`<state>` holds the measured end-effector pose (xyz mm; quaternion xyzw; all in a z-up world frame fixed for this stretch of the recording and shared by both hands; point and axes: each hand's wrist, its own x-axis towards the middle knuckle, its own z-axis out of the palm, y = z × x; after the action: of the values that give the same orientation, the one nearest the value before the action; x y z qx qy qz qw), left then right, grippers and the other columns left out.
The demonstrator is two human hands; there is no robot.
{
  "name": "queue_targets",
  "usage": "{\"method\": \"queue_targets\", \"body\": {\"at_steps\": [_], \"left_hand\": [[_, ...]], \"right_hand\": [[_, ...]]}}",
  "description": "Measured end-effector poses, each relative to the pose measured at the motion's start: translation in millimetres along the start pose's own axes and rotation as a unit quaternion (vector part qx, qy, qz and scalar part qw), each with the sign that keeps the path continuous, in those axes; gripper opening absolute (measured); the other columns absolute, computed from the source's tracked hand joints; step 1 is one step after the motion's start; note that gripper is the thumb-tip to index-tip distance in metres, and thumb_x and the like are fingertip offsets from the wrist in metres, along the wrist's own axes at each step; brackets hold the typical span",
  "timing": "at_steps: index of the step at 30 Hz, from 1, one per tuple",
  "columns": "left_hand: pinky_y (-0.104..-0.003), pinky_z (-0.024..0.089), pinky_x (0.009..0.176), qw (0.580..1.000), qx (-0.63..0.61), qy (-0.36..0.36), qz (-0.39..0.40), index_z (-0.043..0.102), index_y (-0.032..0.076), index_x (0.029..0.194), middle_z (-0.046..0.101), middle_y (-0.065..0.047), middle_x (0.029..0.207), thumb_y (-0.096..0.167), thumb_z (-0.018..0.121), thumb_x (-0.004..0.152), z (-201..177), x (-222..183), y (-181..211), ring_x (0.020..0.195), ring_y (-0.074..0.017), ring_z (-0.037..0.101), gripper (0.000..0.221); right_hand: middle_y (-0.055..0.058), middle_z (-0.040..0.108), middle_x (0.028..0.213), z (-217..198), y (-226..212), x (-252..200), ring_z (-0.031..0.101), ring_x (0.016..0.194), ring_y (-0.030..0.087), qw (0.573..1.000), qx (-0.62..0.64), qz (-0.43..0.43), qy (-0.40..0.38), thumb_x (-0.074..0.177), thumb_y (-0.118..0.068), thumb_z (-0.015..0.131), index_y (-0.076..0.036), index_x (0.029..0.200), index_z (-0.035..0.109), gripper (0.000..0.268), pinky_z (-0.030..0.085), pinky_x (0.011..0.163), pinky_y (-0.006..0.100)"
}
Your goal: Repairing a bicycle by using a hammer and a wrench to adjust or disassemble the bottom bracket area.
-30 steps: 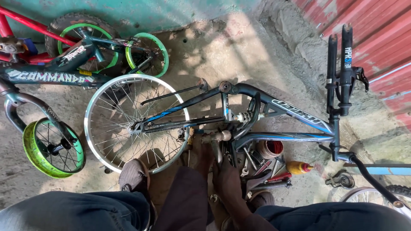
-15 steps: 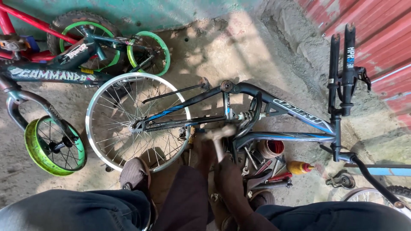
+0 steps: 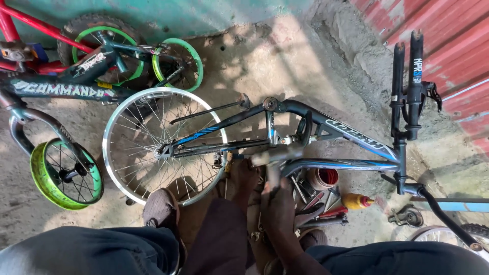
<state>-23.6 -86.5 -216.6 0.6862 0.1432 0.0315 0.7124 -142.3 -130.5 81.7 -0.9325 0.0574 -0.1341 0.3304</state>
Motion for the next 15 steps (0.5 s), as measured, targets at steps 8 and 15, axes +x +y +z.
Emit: {"method": "queue_targets", "body": {"at_steps": [8,15], "left_hand": [[-0.037,0.054,0.078,0.987,0.136,0.073,-0.039,0.065,0.001,0.124,0.071,-0.013,0.109,0.035,0.083,0.077,7,21,-33,0.087,-0.0222,0.069,0.061],[-0.047,0.044,0.051,0.962,0.219,0.130,0.103,0.067,0.001,0.072,0.066,-0.018,0.065,0.025,0.065,0.091,-13,-10,48,0.050,-0.0345,0.054,0.030]], "right_hand": [[0.020,0.071,0.076,13,12,-7,0.066,0.058,0.041,0.992,-0.056,0.006,-0.112,0.086,-0.021,0.065,-0.002,0.110,0.065,0.030,0.049,0.055,0.053],[0.016,0.067,0.065,-3,-15,-3,0.060,0.045,0.028,0.996,0.079,-0.029,0.024,0.092,-0.013,0.064,0.001,0.108,0.058,0.022,0.046,0.047,0.042]]}}
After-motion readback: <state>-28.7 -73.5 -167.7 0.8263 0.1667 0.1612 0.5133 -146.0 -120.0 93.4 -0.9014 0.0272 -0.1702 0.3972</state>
